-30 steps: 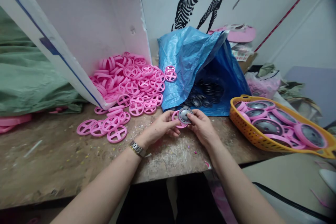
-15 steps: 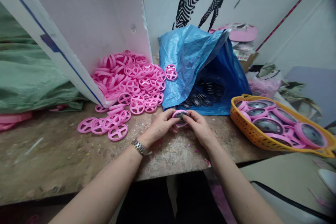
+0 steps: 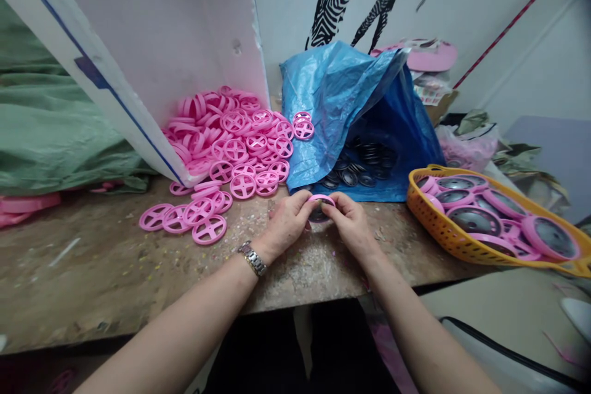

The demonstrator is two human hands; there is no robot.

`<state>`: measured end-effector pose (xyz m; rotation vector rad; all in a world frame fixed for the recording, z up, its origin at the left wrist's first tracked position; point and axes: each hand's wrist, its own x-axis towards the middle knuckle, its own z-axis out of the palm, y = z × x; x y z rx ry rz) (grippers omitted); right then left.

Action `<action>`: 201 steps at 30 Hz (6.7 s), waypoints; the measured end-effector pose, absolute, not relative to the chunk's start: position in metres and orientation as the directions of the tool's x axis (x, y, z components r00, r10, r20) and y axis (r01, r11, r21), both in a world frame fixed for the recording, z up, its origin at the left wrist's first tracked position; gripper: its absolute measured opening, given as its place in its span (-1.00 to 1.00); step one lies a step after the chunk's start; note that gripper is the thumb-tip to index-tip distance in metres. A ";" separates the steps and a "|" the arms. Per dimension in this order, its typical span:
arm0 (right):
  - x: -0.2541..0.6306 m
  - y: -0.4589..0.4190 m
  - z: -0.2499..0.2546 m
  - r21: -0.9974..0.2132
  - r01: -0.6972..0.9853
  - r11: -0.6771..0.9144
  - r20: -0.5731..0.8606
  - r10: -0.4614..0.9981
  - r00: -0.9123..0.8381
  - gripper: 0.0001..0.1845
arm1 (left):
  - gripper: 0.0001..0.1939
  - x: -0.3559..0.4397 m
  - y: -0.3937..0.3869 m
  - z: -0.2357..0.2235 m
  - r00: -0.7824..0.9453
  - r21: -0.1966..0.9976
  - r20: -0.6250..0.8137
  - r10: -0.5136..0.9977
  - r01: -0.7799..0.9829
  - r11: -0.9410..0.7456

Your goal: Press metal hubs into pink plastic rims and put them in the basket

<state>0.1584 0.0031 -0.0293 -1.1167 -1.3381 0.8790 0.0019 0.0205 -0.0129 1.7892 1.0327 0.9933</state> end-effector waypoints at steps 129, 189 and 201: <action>0.196 0.014 -0.022 -0.991 0.104 0.085 0.106 0.972 0.209 -0.55 | -0.90 -0.009 0.034 -0.004 0.416 0.959 -0.175 0.892 -0.133 0.251; 0.169 -0.008 -0.025 -0.980 0.091 0.176 0.182 0.981 0.067 -0.79 | -0.72 0.004 0.022 -0.011 0.565 0.958 0.086 0.820 0.178 -0.224; 0.214 -0.025 0.028 -0.870 0.422 0.256 0.353 0.920 0.169 -0.82 | -0.41 0.005 0.029 -0.012 0.556 0.976 0.124 0.822 0.084 -0.203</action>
